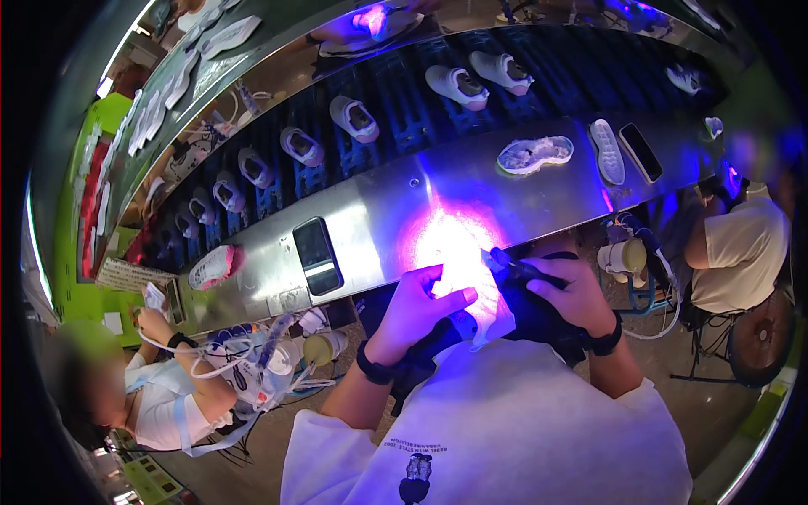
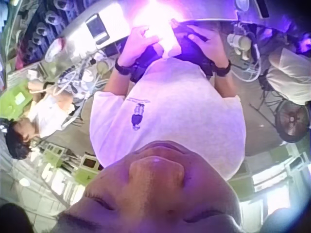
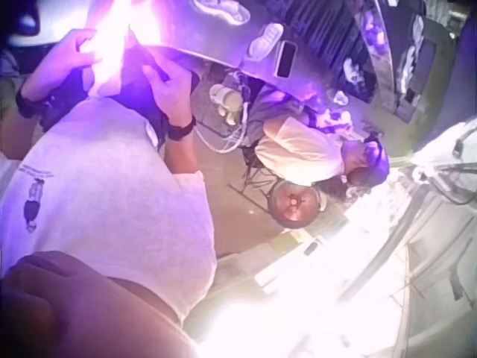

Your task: Assembling shoe uppers and soles on a factory assembly line, applying treatments under UV light.

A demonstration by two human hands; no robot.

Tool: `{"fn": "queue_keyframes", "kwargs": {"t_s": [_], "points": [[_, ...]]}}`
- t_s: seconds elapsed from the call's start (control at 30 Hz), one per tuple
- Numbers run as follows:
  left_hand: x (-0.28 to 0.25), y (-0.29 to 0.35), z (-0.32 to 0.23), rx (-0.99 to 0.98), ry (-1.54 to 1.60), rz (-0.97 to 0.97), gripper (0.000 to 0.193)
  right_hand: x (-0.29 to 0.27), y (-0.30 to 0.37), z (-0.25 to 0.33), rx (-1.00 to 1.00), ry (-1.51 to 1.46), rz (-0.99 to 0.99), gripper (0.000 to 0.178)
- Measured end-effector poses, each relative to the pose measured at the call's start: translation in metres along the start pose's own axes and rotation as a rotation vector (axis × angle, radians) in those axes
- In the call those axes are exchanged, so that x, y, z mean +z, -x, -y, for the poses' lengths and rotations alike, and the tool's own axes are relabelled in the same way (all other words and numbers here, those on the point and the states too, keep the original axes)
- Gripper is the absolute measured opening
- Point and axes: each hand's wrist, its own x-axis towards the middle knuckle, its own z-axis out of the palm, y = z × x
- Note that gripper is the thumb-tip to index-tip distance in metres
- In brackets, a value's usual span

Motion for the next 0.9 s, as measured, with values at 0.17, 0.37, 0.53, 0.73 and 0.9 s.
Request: {"fn": "queue_keyframes", "kwargs": {"t_s": [0.17,0.37,0.53,0.73,0.9], "points": [[0.018,-0.006,0.007,0.047,-0.095,-0.052,0.026,-0.014,0.001,0.005,-0.017,0.071,-0.088,0.036],[0.028,-0.007,0.001,0.103,-0.056,-0.049,0.028,-0.015,-0.002,0.007,0.007,0.013,-0.058,0.035],[0.018,-0.012,-0.007,0.199,-0.066,-0.123,0.038,-0.037,0.012,-0.002,0.046,0.063,0.133,0.038],[0.006,-0.018,0.000,0.217,-0.014,-0.228,0.039,-0.031,0.021,-0.002,0.091,0.136,0.051,0.037],[0.002,-0.021,0.002,0.167,0.010,-0.304,0.041,-0.024,0.016,0.013,0.156,0.244,0.043,0.038]]}}
